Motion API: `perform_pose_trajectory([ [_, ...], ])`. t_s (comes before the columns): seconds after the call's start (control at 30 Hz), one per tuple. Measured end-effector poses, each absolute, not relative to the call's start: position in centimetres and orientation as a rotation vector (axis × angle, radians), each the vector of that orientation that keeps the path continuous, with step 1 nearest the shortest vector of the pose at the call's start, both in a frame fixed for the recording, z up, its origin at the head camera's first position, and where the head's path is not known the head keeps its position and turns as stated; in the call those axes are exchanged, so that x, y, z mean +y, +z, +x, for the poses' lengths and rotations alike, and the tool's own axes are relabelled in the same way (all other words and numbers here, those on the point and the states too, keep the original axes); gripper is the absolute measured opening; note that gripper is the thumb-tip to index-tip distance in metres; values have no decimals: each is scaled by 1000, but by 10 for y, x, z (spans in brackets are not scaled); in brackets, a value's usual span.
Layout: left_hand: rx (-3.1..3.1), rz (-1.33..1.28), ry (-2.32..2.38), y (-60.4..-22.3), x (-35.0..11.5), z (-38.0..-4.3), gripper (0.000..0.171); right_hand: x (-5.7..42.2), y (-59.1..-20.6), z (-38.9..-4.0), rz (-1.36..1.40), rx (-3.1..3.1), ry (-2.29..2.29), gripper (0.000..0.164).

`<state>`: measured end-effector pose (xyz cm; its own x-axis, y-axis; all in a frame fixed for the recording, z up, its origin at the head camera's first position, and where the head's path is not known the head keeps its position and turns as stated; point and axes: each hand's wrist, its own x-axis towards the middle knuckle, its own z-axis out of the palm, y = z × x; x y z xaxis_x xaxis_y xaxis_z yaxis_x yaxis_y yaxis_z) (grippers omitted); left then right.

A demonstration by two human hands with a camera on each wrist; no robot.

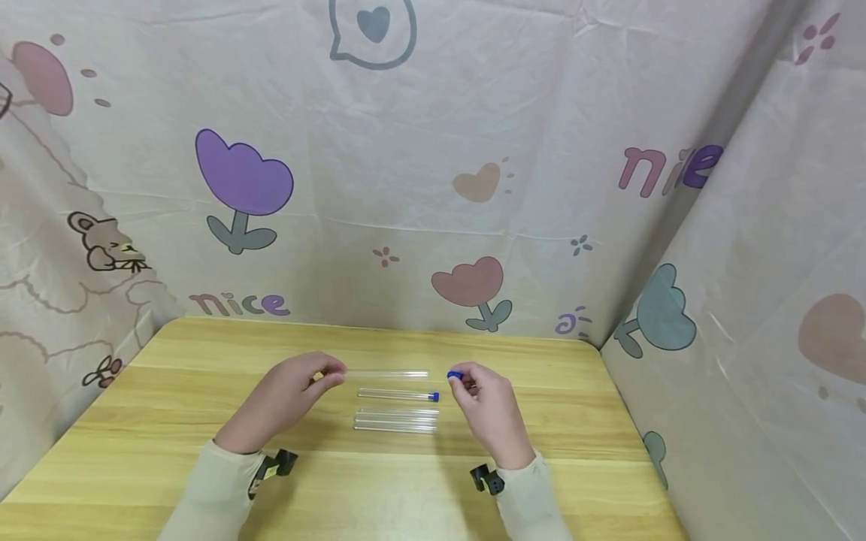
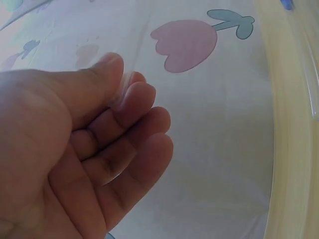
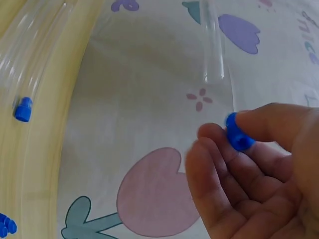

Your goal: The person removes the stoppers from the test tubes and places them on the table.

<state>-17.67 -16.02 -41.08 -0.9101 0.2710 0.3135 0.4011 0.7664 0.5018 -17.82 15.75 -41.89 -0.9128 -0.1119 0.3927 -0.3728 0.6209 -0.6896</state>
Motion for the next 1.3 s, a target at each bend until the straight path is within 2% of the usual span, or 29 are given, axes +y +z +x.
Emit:
perform_pose_trajectory([
  [0.23, -2701, -521, -788, -416, -153, -181, 19, 165, -421, -181, 392, -2402, 1163, 10],
  [0.6, -2762, -489, -830, -440, -136, -196, 18, 163, -422, -180, 355, -2414, 1276, 6],
  [1.3, -2859, -531, -775, -480, -122, -209, 18, 160, -421, -183, 359, -2530, 1153, 6],
])
